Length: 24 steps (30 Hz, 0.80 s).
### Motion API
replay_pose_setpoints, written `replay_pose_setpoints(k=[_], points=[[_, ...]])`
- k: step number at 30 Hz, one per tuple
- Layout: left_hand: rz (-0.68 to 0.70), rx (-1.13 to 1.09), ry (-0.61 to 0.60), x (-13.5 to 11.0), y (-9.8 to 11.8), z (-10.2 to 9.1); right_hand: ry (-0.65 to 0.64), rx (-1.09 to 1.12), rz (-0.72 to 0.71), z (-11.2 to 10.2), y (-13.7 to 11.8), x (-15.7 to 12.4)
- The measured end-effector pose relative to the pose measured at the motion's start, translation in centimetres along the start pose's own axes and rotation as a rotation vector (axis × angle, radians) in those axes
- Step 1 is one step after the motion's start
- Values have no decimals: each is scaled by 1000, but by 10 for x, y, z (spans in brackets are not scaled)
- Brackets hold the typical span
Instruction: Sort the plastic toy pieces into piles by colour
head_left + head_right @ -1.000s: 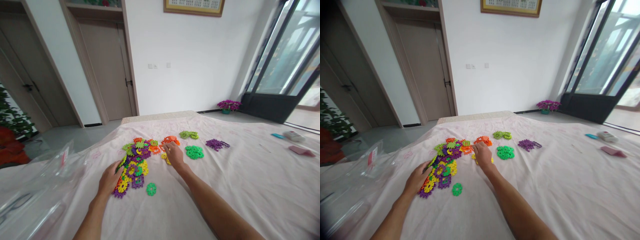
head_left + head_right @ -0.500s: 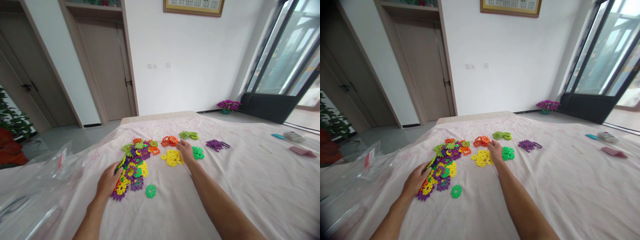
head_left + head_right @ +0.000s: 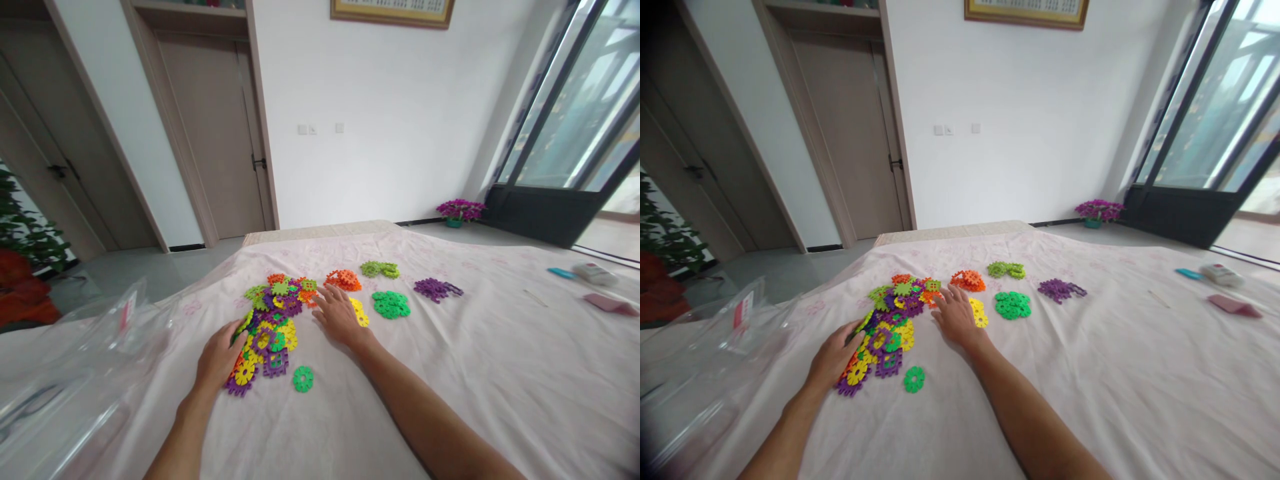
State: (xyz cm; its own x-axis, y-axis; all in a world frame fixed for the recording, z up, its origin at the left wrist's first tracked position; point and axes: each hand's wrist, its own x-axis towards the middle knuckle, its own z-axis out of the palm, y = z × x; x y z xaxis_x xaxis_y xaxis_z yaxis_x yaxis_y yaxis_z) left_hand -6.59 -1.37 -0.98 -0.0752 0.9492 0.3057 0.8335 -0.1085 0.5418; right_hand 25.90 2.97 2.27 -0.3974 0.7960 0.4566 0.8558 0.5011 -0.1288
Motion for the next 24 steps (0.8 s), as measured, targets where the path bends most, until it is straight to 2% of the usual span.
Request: replay_pose_setpoints(k=[6, 12, 17, 24], points=[[-1, 16, -5, -1, 4, -2, -91, -57, 10, 4, -15, 0], [-6, 6, -14, 0, 4, -1, -103, -29, 4, -3, -16, 1], [-12, -9, -21, 0, 2, -1, -44, -77, 68, 1, -19, 4], [-15, -17, -25, 0, 2, 0, -108, -127, 37, 0, -21, 10]])
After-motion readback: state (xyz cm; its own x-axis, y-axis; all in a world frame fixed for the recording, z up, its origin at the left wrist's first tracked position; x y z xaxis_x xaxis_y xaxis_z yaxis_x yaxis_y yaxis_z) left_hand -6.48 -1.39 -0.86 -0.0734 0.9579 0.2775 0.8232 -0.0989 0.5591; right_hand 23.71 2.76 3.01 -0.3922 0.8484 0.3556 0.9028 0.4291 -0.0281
